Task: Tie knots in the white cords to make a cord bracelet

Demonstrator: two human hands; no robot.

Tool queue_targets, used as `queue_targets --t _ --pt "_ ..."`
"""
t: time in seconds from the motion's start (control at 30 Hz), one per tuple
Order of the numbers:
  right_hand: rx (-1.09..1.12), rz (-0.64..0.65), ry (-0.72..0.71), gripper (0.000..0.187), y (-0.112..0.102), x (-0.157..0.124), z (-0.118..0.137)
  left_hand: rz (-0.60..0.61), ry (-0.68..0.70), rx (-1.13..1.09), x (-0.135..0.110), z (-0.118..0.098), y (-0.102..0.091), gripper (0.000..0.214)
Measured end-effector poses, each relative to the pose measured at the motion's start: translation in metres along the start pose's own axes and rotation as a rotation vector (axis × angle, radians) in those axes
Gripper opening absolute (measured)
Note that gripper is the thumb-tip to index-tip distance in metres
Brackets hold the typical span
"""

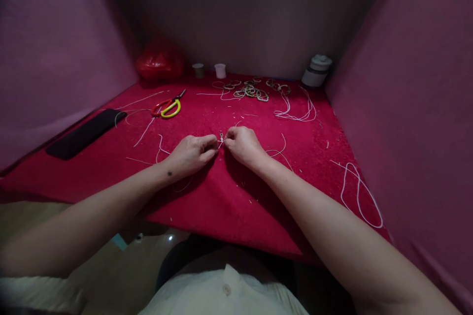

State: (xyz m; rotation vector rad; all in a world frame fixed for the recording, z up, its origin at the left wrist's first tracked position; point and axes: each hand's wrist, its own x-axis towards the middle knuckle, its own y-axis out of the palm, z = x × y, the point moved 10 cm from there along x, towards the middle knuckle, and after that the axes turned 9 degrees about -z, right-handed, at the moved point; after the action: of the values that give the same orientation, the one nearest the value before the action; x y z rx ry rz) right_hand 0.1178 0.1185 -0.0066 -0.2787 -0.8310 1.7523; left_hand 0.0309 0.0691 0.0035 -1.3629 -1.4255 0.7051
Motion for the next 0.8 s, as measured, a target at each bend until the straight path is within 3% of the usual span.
queue_targets --t 0.1,0.27,0.33,0.5,0.67,0.8 --pt "0.01 -0.024 -0.062 0.01 -0.003 -0.004 0.004 0.057 -0.07 -0.231 -0.001 0.004 0.002 0.013" --pt "-0.078 -0.058 -0.17 0.012 -0.008 -0.015 0.013 0.345 -0.275 -0.491 -0.024 0.002 0.009 0.016" --pt "-0.09 -0.056 -0.206 0.018 -0.008 -0.02 0.017 0.411 -0.291 -0.51 -0.034 -0.005 0.005 0.017" --pt "-0.048 -0.008 -0.311 0.03 -0.003 -0.029 0.024 0.333 -0.059 -0.309 -0.035 -0.026 -0.021 0.02" --pt "-0.043 -0.004 -0.385 0.013 0.001 -0.032 0.028 0.299 0.122 -0.097 -0.024 -0.035 -0.043 0.017" --pt "0.011 -0.007 -0.316 0.012 0.0 -0.027 0.023 0.109 0.182 0.087 0.006 -0.04 -0.072 0.014"
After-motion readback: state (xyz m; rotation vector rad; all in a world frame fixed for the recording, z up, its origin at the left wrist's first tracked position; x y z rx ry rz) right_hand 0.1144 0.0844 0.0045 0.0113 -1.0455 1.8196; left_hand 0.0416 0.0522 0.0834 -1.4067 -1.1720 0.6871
